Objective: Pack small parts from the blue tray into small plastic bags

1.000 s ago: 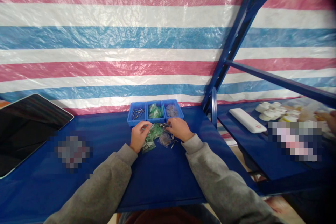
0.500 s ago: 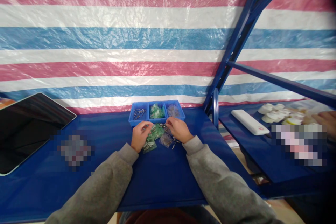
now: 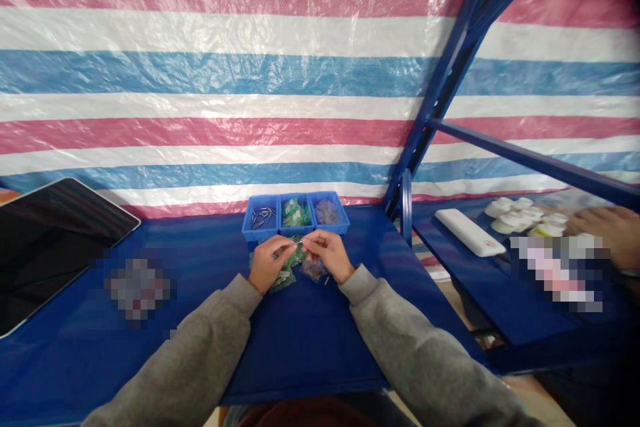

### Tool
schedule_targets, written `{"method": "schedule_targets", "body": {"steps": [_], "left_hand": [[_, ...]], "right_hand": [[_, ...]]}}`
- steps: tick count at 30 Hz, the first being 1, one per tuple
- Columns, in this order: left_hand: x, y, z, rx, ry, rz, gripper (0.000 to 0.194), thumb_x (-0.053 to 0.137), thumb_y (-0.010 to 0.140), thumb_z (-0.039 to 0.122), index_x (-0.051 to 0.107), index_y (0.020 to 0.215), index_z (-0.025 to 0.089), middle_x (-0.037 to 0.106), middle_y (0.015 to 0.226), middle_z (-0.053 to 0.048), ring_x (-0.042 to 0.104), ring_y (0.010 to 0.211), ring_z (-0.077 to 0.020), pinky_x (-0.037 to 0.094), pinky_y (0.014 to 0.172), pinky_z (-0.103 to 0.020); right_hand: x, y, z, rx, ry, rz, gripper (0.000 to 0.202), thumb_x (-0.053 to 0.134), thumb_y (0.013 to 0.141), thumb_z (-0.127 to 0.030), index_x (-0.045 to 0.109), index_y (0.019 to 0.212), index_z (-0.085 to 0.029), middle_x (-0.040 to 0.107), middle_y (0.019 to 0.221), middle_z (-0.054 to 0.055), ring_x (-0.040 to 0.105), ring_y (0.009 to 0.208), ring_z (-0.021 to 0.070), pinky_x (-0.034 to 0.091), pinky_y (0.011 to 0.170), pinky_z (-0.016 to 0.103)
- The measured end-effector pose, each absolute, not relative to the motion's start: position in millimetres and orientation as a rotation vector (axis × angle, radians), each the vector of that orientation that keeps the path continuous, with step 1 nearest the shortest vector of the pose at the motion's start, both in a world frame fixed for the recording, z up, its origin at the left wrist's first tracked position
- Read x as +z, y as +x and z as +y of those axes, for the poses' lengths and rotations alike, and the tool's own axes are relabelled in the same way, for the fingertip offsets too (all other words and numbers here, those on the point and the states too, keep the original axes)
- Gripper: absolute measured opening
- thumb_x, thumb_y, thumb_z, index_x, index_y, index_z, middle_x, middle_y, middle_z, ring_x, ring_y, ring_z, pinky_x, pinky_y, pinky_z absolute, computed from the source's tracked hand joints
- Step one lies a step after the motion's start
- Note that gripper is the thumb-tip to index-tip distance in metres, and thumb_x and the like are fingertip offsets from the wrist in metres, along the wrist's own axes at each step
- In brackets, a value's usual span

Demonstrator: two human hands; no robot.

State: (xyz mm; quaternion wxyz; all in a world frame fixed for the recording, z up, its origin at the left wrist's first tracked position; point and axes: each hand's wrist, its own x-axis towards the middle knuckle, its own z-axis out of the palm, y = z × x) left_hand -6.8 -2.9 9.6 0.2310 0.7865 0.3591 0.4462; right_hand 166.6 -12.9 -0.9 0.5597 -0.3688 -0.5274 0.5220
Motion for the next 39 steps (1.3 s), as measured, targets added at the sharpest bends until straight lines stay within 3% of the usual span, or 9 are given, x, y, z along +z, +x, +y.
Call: {"method": "schedule_targets", "body": {"steps": [14, 22, 26, 39], "left_hand": [[14.9, -7.3, -5.7, 1.302, 2.247, 1.025, 0.019, 0.050, 0.085, 0.030, 0.066, 0.087, 0.018, 0.066, 0.085, -0.005, 0.059, 0.077, -0.0149, 0.047, 0.067, -0.025], [15.0, -7.3, -6.6, 1.309, 2.257, 1.035, 0.022, 0.050, 0.085, 0.031, 0.065, 0.079, 0.017, 0.064, 0.077, -0.005, 0.057, 0.070, -0.0142, 0.046, 0.066, -0.026], [16.1, -7.4, -7.5, 1.351, 2.235, 1.058, 0.020, 0.052, 0.084, 0.030, 0.065, 0.077, 0.017, 0.063, 0.074, -0.004, 0.057, 0.069, -0.0140, 0.045, 0.067, -0.026], [17.1, -5.8, -11.3, 1.335, 2.143, 1.017, 0.019, 0.051, 0.085, 0.030, 0.064, 0.088, 0.017, 0.065, 0.091, -0.007, 0.060, 0.079, -0.0160, 0.049, 0.069, -0.026]], "right_hand": [[-5.0, 167.5, -13.4, 0.904, -1.036, -1.514, 0.035, 0.049, 0.083, -0.047, 0.058, 0.066, -0.017, 0.048, 0.050, -0.004, 0.045, 0.044, 0.0089, 0.037, 0.045, 0.020], [-1.2, 167.7, -16.9, 0.684, -1.082, -1.569, 0.027, 0.053, 0.082, -0.042, 0.065, 0.084, -0.018, 0.061, 0.066, 0.001, 0.052, 0.054, 0.0119, 0.043, 0.054, 0.023], [1.7, 167.0, -19.6, 0.604, -1.077, -1.646, 0.023, 0.055, 0.082, -0.038, 0.066, 0.083, -0.018, 0.065, 0.074, 0.003, 0.056, 0.061, 0.0137, 0.044, 0.058, 0.024], [0.8, 163.9, -20.4, 0.428, -1.113, -1.816, 0.028, 0.050, 0.085, -0.038, 0.065, 0.072, -0.018, 0.061, 0.062, 0.001, 0.052, 0.057, 0.0132, 0.037, 0.058, 0.023]]}}
